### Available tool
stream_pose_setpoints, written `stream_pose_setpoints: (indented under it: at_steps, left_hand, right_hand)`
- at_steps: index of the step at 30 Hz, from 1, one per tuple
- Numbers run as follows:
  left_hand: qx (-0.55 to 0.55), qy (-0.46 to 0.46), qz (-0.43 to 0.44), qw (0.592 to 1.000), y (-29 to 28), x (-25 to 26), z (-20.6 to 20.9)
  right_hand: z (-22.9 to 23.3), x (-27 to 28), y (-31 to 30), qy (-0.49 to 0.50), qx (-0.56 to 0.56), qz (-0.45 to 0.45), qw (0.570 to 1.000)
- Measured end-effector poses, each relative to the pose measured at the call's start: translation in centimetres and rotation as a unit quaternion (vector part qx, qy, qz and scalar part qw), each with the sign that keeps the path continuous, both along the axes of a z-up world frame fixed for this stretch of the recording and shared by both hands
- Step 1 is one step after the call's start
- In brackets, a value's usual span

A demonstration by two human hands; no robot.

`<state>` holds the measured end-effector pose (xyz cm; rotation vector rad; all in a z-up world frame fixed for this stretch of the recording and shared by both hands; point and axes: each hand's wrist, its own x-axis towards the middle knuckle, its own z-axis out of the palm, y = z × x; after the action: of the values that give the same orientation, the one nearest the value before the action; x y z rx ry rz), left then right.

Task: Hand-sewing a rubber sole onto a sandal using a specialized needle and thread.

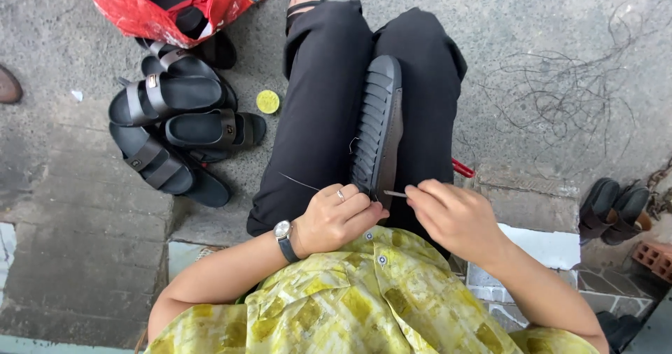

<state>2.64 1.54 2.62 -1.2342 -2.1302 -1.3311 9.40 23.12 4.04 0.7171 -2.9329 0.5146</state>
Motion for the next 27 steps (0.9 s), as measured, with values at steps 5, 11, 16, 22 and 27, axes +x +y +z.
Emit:
stream_pose_setpoints:
  at_steps: [5,11,16,22,27]
  left_hand:
    - [0.01,0.004,-0.01,1.0,-0.6,0.5,-0.4]
    - [0.024,-0.092,-0.005,0.995,-1.5,0.0,-0.1]
    - [-0.249,-0.15,0.044,0.956,-2.7,0.4,-1.1]
    - [0.014,-0.502,-0.109,0.858,-2.8,-2.5,0.8]
    - [0.11,-0.597,-0.114,0.787,0.2,-7.0,1.1]
  right_hand:
    - [2.4,-0.9,-0.3,-0.108,-0.148,-0.041,0.982]
    - [2.7,2.1,11.6,0.072,0.065,-0.298,0.95]
    - [3.2,0.8,2.5,-0.209,-0.282,-0.215,0.911]
    - [1.1,-0.3,-0.6,-0.209,-0.212,-0.086,0.951]
    - [0.5,-0.7,-1.1,-0.264,-0.364,-0.138,0.882]
